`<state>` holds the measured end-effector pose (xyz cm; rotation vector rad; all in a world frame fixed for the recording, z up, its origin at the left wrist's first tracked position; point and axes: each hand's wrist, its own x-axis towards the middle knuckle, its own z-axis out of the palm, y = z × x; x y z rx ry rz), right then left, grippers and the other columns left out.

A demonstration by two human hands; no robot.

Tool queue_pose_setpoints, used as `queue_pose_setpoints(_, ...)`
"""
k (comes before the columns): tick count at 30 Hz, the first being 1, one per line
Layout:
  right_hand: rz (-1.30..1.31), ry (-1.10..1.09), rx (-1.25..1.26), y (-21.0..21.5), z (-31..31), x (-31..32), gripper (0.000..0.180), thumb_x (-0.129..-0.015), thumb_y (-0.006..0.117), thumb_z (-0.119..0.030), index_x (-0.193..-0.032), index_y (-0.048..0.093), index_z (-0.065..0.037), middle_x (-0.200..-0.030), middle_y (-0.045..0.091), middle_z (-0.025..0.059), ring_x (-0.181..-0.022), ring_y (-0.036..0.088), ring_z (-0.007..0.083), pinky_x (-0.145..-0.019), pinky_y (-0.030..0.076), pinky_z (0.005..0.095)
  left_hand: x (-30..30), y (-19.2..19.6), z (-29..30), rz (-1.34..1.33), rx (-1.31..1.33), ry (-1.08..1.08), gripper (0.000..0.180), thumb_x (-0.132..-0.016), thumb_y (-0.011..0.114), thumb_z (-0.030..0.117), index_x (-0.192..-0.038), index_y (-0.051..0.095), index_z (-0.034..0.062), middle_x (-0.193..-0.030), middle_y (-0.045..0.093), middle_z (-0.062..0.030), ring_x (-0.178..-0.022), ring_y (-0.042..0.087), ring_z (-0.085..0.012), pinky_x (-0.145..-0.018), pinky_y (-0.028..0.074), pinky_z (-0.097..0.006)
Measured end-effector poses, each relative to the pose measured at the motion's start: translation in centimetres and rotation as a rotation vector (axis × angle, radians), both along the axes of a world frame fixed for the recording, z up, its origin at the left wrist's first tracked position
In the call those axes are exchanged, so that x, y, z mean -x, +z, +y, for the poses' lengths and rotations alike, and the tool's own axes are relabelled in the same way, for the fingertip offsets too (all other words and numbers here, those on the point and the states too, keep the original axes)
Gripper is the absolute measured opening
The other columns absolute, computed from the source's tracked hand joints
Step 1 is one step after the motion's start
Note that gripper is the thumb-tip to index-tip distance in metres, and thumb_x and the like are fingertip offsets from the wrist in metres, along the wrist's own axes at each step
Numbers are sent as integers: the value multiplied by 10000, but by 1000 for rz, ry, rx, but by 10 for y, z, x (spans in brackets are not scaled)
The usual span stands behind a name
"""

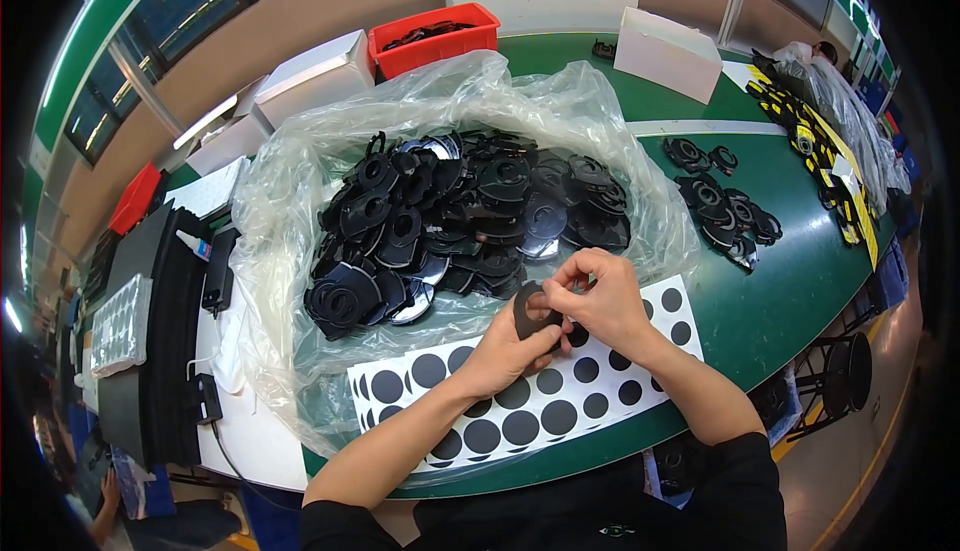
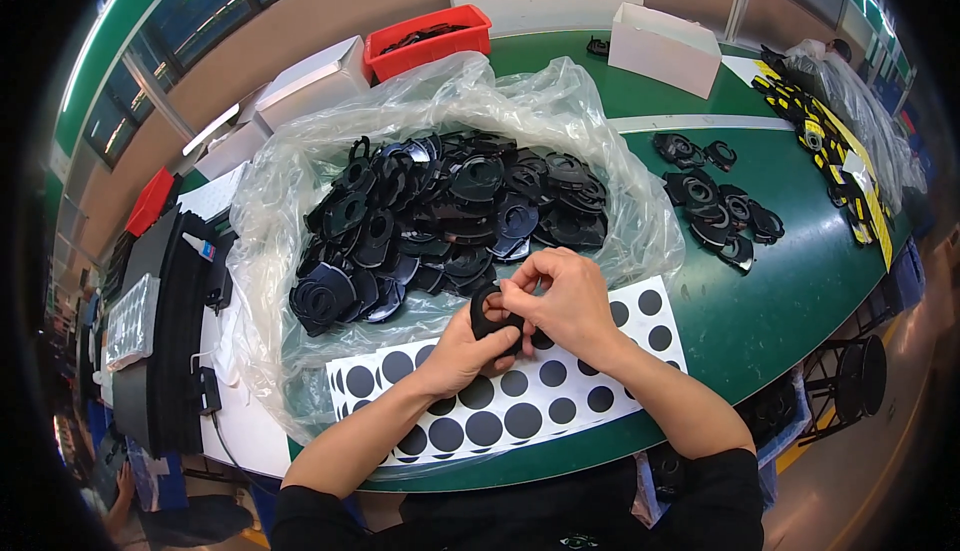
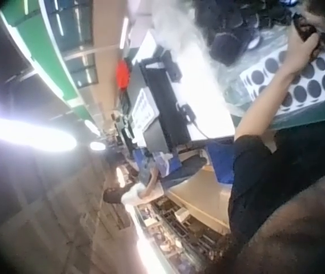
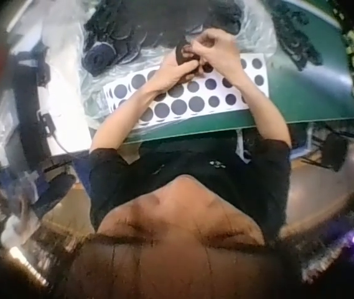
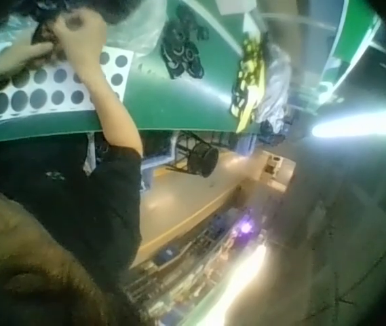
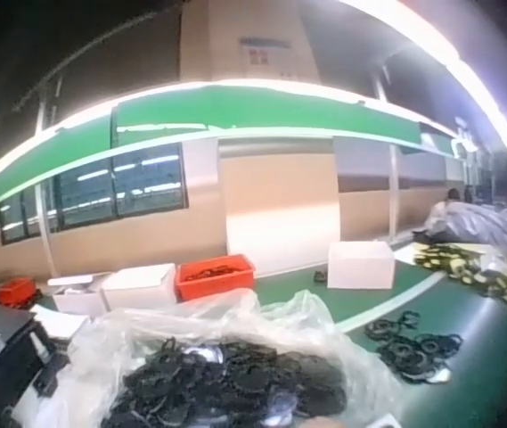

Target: The person applies circular adhesive pads to black plastic components by hand, one by one, on an assembly line.

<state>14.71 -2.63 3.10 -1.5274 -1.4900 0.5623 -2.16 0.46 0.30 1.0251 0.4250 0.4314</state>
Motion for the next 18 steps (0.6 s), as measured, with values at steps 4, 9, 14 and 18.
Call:
queue_pose_setpoints(4,-460,-97,-184,4,-2,4,281,-627,795,-263,-641,608,-54,-641,576,41,-622,542,184,-506,435,318,-1,15,-2,156,-165,3,327,-840,612,43,-1121,444,40,-970,552,-39,-769,584,-76,-560,426,-184)
queue_pose_setpoints(9,-538,-39,-155,18,-7,6,336,-607,809,-307,-629,594,-50,-654,575,47,-673,566,207,-535,452,337,-1,8,-1,126,-112,67,379,-785,677,16,-1088,453,57,-820,615,-39,-675,580,-78,-511,417,-187)
queue_pose_setpoints(14,-436,142,-97,22,-9,-12,294,-676,788,-261,-683,612,-25,-706,607,70,-696,597,227,-574,472,339,2,7,3,116,58,18,422,-793,667,2,-1135,424,50,-922,615,-75,-762,609,-118,-527,442,-194)
queue_pose_setpoints(18,-150,135,156,19,-6,-12,196,-775,711,-176,-827,639,-1,-783,644,100,-692,624,200,-613,486,319,2,11,3,25,197,43,513,-784,662,-28,-1221,403,36,-969,591,-80,-735,593,-117,-538,441,-207)
